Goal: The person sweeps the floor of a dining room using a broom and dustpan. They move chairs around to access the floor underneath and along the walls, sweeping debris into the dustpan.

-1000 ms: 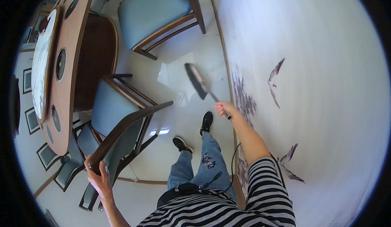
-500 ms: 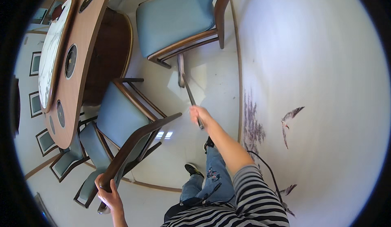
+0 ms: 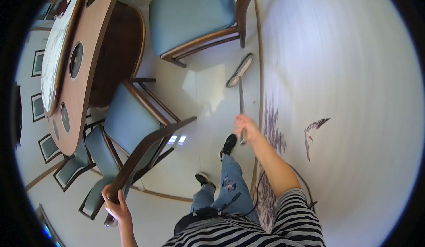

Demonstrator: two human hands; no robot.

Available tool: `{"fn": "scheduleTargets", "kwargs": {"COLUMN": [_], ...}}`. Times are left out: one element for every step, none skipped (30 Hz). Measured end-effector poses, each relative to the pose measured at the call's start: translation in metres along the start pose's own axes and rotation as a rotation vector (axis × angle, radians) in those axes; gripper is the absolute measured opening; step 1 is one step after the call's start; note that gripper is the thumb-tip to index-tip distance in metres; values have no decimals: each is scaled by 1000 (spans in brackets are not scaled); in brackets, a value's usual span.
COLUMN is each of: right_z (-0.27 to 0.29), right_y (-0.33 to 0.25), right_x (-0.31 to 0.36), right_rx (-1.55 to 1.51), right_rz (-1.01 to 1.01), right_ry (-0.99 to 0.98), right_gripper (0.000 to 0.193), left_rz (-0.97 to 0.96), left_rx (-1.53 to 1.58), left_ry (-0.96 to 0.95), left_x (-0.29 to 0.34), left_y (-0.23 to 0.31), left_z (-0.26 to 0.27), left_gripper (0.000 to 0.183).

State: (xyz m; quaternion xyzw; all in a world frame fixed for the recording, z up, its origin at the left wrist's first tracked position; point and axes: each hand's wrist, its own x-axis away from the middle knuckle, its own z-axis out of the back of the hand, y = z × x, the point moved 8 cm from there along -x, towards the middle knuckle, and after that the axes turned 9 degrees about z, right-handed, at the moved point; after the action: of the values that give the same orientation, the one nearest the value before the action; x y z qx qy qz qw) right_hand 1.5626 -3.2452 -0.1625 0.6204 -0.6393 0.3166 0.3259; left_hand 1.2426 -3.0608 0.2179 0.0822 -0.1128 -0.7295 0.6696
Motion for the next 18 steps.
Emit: {"fn": "scheduleTargets", "kwargs": {"right_z": [2, -2, -4, -5, -3, -2, -1, -1, -3, -3, -5, -9, -14, -11, -6, 3, 22, 44], "right_y": [34, 57, 73, 88, 103, 114, 126, 137, 148, 155, 162, 168, 172, 170, 171, 167, 158, 147], "right_x": [25, 50, 68, 74, 76, 74, 65, 51, 33, 12, -10, -30, -44, -56, -64, -64, -61, -59], "right_rx": [23, 70, 118, 69, 21, -28, -58, -87, -116, -104, -92, -183, -270, -236, -199, -114, -14, -11], "right_rz": [-52, -67, -75, -119, -166, -209, -254, -303, -352, -360, -371, -405, -444, -425, -410, -393, -334, -325], "right_ry": [80, 92, 98, 43, -13, -66, -111, -155, -199, -222, -245, -227, -206, -162, -114, -126, -71, -70], "right_gripper": [11, 11, 12, 12, 11, 11, 11, 10, 10, 10, 9, 9, 8, 8, 9, 8, 8, 9], "left_rz": [-43, -29, -20, -14, -9, -7, -7, -39, -37, -40, -42, -68, -86, -107, -122, -228, -235, -241], "left_rx": [-11, -1, 15, 16, 15, 17, 14, -12, -23, -31, -41, -73, -107, -139, -172, -356, -358, -349], "left_ry": [13, 7, 6, -2, 4, 8, 16, 42, 48, 51, 55, 75, 96, 115, 134, 220, 200, 178], "left_x": [0, 0, 0, 0, 1, 2, 2, 3, 3, 3, 4, 6, 8, 10, 12, 19, 23, 27], "left_y": [4, 3, 4, 3, 3, 3, 3, 3, 1, 2, 1, 1, -2, -6, -12, -25, -38, -49], "left_z": [-1, -1, 0, 0, 1, 1, 3, 4, 5, 4, 3, 3, 4, 5, 5, 7, 11, 14], "left_gripper": [30, 29, 29, 30, 30, 30, 30, 30, 30, 30, 31, 32, 34, 35, 37, 41, 40, 40]}}
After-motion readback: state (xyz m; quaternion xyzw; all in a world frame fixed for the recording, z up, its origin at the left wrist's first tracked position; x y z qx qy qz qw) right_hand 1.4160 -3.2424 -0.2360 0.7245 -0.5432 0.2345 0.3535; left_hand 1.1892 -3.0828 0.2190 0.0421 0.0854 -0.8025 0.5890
